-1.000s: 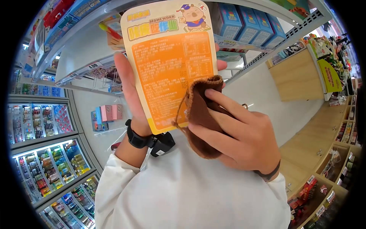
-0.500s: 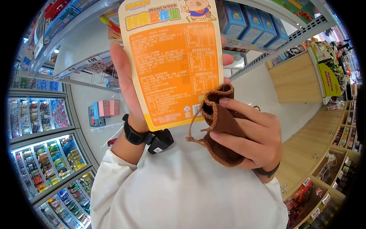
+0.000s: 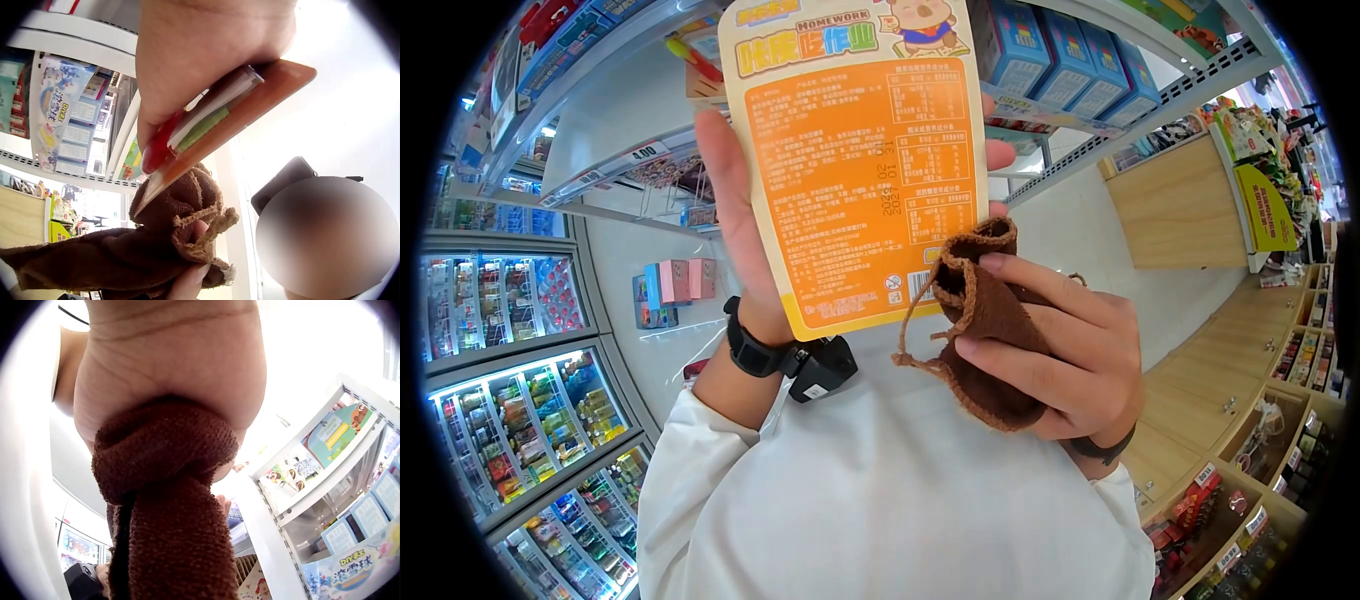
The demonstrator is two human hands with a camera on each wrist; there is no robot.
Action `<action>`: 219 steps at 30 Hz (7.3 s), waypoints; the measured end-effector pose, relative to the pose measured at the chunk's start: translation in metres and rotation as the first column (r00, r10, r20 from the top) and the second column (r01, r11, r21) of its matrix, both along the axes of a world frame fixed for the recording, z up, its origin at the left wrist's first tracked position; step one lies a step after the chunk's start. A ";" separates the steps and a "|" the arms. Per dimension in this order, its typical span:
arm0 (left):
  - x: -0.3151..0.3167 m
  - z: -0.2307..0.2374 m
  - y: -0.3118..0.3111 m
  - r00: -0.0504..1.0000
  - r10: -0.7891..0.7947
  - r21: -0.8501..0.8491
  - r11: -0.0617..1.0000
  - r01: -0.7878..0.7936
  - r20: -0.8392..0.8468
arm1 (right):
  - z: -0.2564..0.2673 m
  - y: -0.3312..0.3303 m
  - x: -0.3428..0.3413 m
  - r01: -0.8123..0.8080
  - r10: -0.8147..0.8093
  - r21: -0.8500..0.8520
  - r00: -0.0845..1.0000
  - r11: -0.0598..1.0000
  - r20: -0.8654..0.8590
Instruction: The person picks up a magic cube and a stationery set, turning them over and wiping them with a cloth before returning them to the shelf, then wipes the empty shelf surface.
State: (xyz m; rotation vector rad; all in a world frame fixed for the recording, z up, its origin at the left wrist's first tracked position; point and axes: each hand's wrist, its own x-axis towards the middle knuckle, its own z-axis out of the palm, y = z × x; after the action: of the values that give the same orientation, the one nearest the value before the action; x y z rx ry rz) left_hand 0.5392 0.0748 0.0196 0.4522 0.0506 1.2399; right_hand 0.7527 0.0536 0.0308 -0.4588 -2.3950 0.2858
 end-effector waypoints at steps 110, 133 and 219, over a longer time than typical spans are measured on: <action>0.013 -0.033 -0.023 -0.026 0.784 0.784 0.620 -0.040 -0.621 | -0.047 0.036 0.018 -0.667 -0.877 -0.706 0.167 0.236 -0.451; 0.012 -0.038 -0.021 0.003 0.733 0.732 0.679 -0.056 -0.680 | -0.041 0.036 0.013 -0.606 -0.900 -0.743 0.097 0.286 -0.425; -0.205 -0.065 0.007 -0.399 0.715 0.816 0.538 -0.212 -0.575 | -0.037 0.081 -0.185 0.150 -0.245 -0.255 0.884 0.955 -0.399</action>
State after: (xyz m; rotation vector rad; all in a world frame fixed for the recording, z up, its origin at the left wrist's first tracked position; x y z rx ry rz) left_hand 0.3344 0.0817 -0.0458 1.9114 1.6631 1.5002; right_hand 0.5678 0.1351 -0.0066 -0.6636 -1.8782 0.5033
